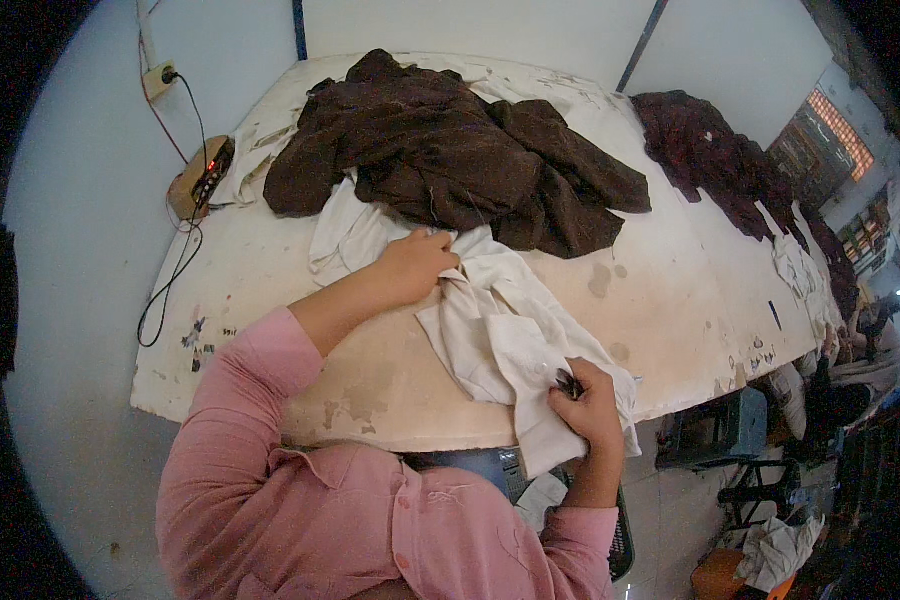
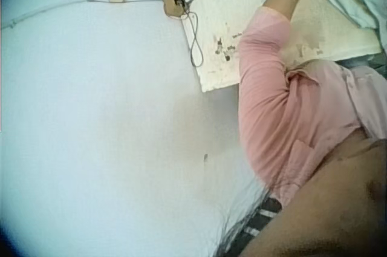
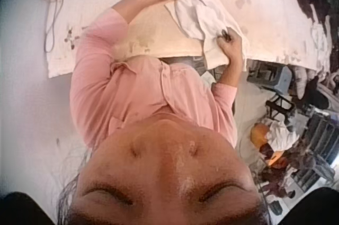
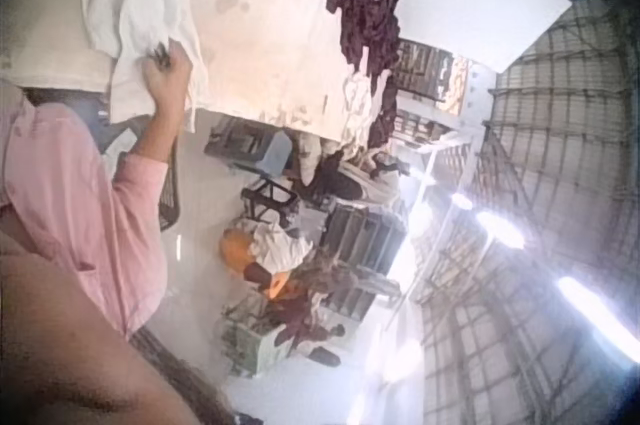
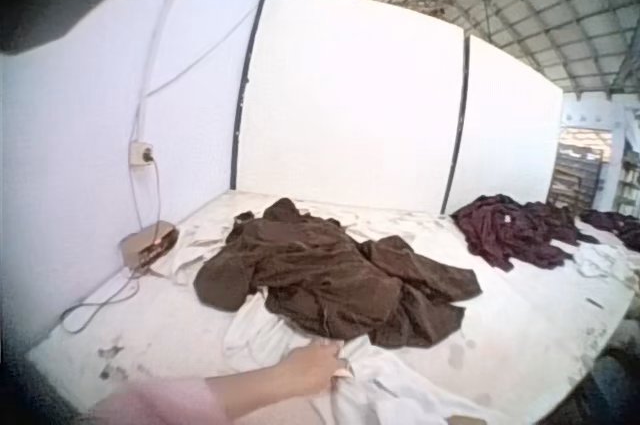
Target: The person uses small scissors to snip loose threads and seams on a white shirt laid on a work table. They repeatedly reposition the shirt, pull at threads, and cut them, then move the shirt aside to continue working on other areas.
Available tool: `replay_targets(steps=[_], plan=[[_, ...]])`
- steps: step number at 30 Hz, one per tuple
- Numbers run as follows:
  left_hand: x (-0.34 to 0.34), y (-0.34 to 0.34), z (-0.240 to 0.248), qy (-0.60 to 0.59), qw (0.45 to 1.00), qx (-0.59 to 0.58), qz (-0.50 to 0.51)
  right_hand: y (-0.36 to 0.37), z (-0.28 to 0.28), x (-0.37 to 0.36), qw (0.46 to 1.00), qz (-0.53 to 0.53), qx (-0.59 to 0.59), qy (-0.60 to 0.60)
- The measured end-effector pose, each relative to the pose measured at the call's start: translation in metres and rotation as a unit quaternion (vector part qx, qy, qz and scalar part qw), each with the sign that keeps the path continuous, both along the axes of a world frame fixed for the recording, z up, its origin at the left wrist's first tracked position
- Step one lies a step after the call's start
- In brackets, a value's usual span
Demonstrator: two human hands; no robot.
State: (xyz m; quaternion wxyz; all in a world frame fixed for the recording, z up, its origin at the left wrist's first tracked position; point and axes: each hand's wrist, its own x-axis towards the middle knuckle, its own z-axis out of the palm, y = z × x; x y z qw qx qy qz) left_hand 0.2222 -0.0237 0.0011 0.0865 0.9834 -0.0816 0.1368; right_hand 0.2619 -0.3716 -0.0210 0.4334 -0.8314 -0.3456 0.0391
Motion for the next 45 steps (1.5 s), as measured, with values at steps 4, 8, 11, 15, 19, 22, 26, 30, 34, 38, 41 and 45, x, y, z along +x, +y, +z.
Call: replay_targets(steps=[4,8,11,15,19,22,26,30,34,38,41,45], plan=[[-0.037,0.006,0.015,-0.088,0.994,-0.062,-0.009,0.007,0.028,-0.004,0.989,-0.132,0.065,0.007],[-0.1,-0.017,0.069,-0.275,0.956,-0.066,-0.082,0.081,0.062,-0.011,0.984,0.018,0.163,-0.067],[-0.12,-0.023,0.076,-0.386,0.9,-0.148,-0.136,0.152,0.066,-0.044,0.953,0.162,0.24,0.087],[-0.158,0.002,0.082,-0.376,0.916,-0.112,-0.088,0.184,0.071,-0.061,0.954,0.163,0.226,0.113],[-0.204,0.048,0.081,-0.373,0.926,-0.055,-0.011,0.159,0.088,-0.029,0.932,-0.06,0.318,0.164],[-0.225,0.086,0.092,-0.401,0.916,0.024,0.018,0.136,0.114,-0.003,0.868,-0.008,0.451,0.209],[-0.225,0.119,0.135,-0.433,0.858,0.161,0.226,0.148,0.154,-0.024,0.886,0.062,0.429,0.164],[-0.21,0.14,0.15,-0.402,0.874,-0.145,0.233,0.151,0.175,-0.046,0.886,0.096,0.425,0.155],[-0.152,0.07,0.101,-0.478,0.843,-0.088,0.228,0.141,0.184,-0.036,0.825,0.135,0.51,0.202],[-0.132,0.09,0.054,-0.342,0.892,-0.131,0.264,0.1,0.181,0.018,0.806,0.098,0.558,0.169],[-0.146,0.117,0.036,-0.096,0.932,-0.173,0.304,0.051,0.172,0.046,0.795,0.054,0.567,0.208],[-0.142,0.088,0.009,0.068,0.928,-0.331,0.157,-0.019,0.119,0.121,0.945,-0.279,0.125,-0.113]])
